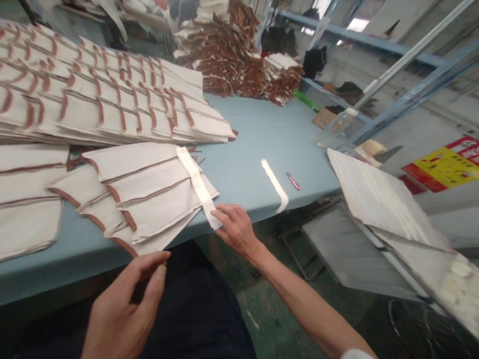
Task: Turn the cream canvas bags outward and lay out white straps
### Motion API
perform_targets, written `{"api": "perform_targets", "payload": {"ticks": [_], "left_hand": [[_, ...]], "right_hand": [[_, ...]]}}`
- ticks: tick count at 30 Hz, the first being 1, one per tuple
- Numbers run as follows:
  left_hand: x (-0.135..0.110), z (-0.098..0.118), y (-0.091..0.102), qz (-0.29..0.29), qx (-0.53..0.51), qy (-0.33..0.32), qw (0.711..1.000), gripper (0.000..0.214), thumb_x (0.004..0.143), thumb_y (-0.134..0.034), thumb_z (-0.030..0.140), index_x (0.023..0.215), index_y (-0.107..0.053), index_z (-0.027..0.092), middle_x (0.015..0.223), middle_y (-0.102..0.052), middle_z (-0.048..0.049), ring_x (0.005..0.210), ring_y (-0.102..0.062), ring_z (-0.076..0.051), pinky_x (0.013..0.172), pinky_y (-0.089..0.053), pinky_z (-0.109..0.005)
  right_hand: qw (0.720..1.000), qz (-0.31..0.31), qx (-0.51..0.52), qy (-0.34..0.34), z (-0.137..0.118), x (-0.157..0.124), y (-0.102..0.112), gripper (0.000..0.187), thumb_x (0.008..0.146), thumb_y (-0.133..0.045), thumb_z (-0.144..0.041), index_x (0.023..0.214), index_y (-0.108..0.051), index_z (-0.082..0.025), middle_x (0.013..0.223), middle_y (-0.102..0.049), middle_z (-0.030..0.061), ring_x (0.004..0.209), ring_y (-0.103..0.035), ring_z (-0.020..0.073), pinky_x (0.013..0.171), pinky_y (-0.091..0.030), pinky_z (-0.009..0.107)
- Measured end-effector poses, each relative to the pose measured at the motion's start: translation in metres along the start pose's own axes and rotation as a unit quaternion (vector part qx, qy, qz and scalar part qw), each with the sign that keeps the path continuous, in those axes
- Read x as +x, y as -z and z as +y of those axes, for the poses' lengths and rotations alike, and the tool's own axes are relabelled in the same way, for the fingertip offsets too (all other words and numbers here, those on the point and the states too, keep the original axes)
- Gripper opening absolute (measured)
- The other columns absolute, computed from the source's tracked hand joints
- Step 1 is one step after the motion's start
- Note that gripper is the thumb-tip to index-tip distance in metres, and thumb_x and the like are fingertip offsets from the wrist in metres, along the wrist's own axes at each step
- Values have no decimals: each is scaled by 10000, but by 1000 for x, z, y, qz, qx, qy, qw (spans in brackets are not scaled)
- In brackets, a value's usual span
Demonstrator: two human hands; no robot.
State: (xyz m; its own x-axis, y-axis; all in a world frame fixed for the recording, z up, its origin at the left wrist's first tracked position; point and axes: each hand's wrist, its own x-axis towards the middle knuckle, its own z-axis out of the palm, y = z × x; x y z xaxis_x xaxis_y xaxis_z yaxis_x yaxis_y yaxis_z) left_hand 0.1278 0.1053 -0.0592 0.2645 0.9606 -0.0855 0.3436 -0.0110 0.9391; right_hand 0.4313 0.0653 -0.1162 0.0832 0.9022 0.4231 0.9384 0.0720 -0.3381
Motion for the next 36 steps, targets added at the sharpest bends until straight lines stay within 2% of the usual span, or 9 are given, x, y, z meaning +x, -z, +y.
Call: {"api": "perform_targets", "payload": {"ticks": [1,4,6,12,19,23,28,32,36], "left_hand": [[4,5,-13,-37,17,0,999,400,827,-872,640,1059,-882,315,1136,-888,-59,1068,-799,-363,991,-625,-408],[17,20,-45,-71,-30,64,995,482,735,-870,686,993,-858,279,1047,-893,-97,1027,-814,-389,999,-623,-465],[24,28,-57,-81,-69,96,990,541,683,-891,701,979,-841,251,1026,-888,-116,1024,-817,-395,993,-629,-486],[41,42,-71,-80,-143,114,980,656,700,-901,728,1083,-805,204,1156,-881,-142,1062,-824,-367,931,-655,-448],[70,52,-87,-121,-266,176,940,789,908,-693,787,1327,-749,121,1429,-808,-233,1275,-779,-369,1072,-618,-464],[87,64,-91,-171,-320,204,909,699,975,-607,765,1185,-812,131,1200,-874,-201,1084,-815,-349,937,-651,-438],[85,75,-84,-191,-355,208,891,366,829,-876,483,1007,-823,168,935,-872,-92,833,-774,-269,797,-651,-361],[81,78,-78,-213,-361,194,887,383,681,-935,379,969,-850,141,872,-855,-83,808,-745,-258,780,-636,-336],[82,81,-75,-228,-354,174,890,341,675,-861,386,921,-845,151,874,-850,-88,870,-775,-303,854,-656,-390]], "right_hand": [[1000,-6,23,1,1,6,0,282,1043,-688,-233,1298,-801,-273,1360,-809,129,1252,-730,276,1155,-549,456],[996,-2,92,-20,1,19,1,161,1057,-681,-284,1121,-825,-254,1195,-847,116,1118,-752,260,1072,-566,420],[988,18,141,-57,0,24,4,199,1085,-642,-331,1051,-807,-224,1101,-848,115,1054,-757,250,1022,-577,401],[934,72,295,-190,-5,35,23,405,1145,-516,-498,1136,-755,-172,976,-819,69,819,-747,178,747,-600,286],[875,34,434,-212,-27,46,43,438,1051,-657,-614,1066,-753,-187,830,-765,24,717,-743,162,671,-606,268],[857,2,472,-206,-41,45,53,389,1033,-692,-572,1026,-773,-192,820,-765,18,713,-732,159,670,-602,266],[843,-51,498,-195,-51,38,61,404,1078,-642,-548,1000,-822,-195,886,-793,34,755,-716,159,715,-592,272],[844,-69,492,-201,-53,34,59,460,1111,-596,-570,1060,-849,-189,848,-783,39,744,-692,162,677,-550,259],[850,-59,475,-221,-52,37,57,475,1101,-604,-583,1067,-856,-182,885,-816,53,745,-706,166,658,-551,256]]}}
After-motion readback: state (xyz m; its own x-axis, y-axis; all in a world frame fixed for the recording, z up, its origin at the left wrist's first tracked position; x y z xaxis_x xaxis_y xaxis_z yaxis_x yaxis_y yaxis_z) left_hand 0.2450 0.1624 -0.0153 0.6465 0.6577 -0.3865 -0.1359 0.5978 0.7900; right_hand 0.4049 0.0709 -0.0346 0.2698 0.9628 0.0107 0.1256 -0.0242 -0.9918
